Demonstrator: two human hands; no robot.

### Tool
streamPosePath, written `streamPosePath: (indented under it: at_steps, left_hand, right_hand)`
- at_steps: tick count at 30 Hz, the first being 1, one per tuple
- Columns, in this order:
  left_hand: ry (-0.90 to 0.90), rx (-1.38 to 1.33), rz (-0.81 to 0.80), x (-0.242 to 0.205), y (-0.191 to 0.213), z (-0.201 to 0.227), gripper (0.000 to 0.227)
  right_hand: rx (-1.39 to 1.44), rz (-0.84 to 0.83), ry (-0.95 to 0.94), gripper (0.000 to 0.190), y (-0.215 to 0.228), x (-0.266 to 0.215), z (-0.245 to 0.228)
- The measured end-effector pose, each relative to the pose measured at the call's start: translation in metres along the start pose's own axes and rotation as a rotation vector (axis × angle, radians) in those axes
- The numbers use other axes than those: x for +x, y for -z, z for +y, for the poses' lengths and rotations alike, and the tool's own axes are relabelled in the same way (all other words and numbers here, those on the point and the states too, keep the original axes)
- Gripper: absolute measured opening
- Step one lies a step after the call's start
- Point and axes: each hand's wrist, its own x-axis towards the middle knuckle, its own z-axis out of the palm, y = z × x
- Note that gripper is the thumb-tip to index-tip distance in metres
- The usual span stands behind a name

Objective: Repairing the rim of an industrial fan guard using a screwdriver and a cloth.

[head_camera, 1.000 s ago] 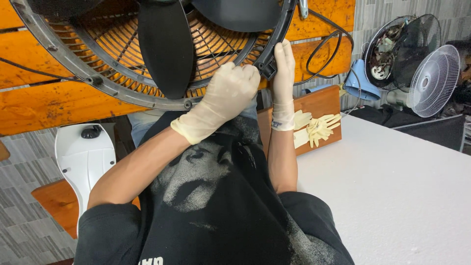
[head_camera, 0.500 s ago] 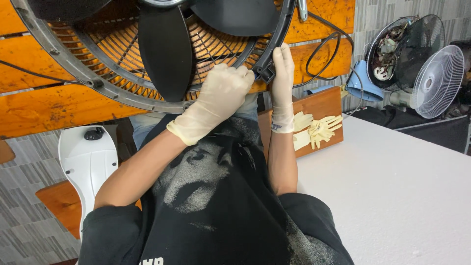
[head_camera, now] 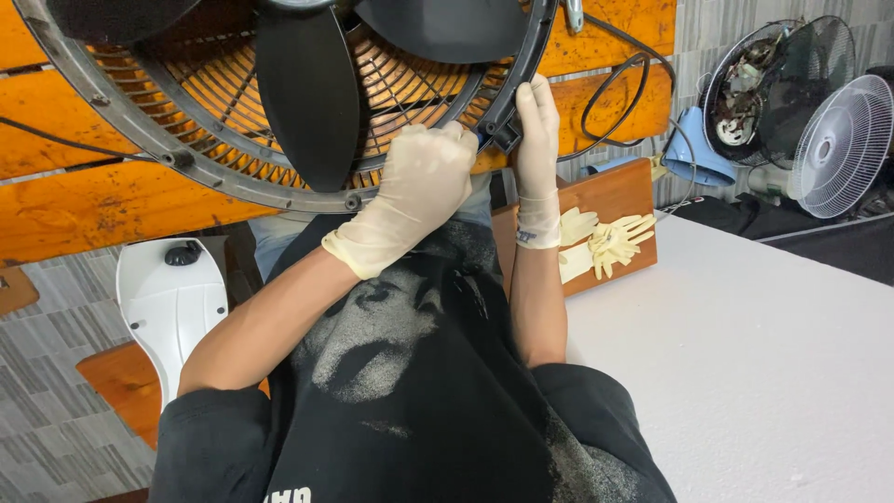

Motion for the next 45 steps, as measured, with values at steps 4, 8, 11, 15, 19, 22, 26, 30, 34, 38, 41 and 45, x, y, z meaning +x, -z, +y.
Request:
streamPosePath:
  at_steps: [4,8,11,15,19,22,26,30,34,38,41,45]
  left_hand:
    - [-0.012,-0.014,0.003,0.000,-0.002,-0.002,0.006]
    - [-0.111,-0.050,0.056,0.001,-0.004,-0.007,0.005]
    - [-0.183,-0.013,0.085,0.001,-0.004,-0.011,0.007]
    - [-0.214,-0.025,0.099,0.002,-0.005,-0.013,0.012]
    - [-0.217,-0.061,0.050,0.003,0.000,-0.014,0.013]
    - [-0.189,-0.017,0.081,0.003,-0.001,-0.011,0.012]
    - [-0.184,-0.024,0.064,0.006,0.000,-0.011,0.010]
    - [-0.261,-0.001,0.100,0.007,0.001,-0.015,0.009]
    - [-0.310,0.035,0.182,0.008,0.003,-0.015,0.017]
    - [-0.308,0.069,0.211,0.008,0.007,-0.014,0.019]
    - [-0.302,0.081,0.189,0.010,0.012,-0.013,0.013]
    - [-0.315,0.080,0.263,0.010,0.011,-0.011,0.015]
  right_hand:
    - [0.009,0.000,0.021,0.021,0.004,0.003,0.011]
    - [0.035,0.020,0.019,0.022,0.001,0.003,0.010]
    - [0.033,0.022,0.021,0.021,0.001,0.003,0.012]
    - [0.052,0.022,0.006,0.022,0.000,0.002,0.010]
    - [0.028,0.017,0.027,0.020,0.006,0.004,0.017]
    - [-0.023,0.015,0.032,0.023,0.004,0.003,0.011]
    - [-0.007,0.033,0.024,0.023,0.002,0.002,0.013]
    - [0.008,0.054,0.023,0.014,-0.002,0.001,0.009]
    - [-0.020,0.061,0.035,0.015,-0.001,0.002,0.007]
    - [-0.008,0.044,0.050,0.014,-0.001,0.002,0.008]
    - [0.024,0.050,0.061,0.013,0.002,0.005,0.019]
    - [0.077,0.057,0.031,0.017,0.001,0.004,0.017]
